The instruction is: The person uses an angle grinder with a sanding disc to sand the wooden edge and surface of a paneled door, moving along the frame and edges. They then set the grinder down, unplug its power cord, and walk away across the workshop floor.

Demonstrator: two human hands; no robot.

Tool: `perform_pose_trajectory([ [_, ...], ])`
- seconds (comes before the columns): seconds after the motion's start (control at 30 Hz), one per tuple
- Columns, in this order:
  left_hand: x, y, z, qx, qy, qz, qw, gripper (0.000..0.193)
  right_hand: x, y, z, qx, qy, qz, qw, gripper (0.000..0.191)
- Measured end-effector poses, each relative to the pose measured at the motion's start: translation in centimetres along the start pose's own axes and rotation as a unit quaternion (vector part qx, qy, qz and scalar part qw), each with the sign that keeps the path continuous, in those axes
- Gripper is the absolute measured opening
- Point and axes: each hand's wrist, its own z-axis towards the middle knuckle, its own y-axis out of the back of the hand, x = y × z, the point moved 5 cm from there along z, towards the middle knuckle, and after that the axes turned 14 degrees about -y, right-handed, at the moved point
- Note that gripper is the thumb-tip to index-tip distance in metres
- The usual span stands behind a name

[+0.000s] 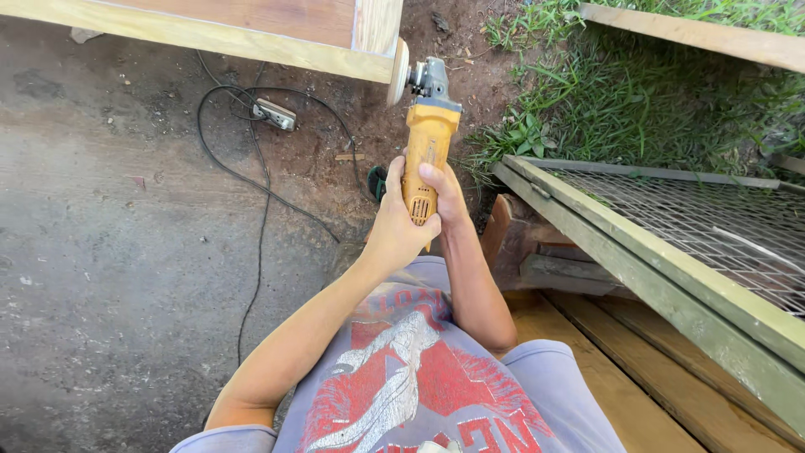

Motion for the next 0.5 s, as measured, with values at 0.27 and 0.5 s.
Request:
perform_pose_trajectory([
  [0.27,0.4,-0.8,1.2,0.003,0.028,-0.054,0.998,0.105,1.1,0.5,0.5,-0.008,-0.018,-0.003,1.0,0.052],
  [0.5,0.1,-1.1,1.5,-0.001,0.02,-0.035,0.999,0.104,1.1,0.9,0.8,-0.002,-0.015,-0.005,1.0,0.052],
])
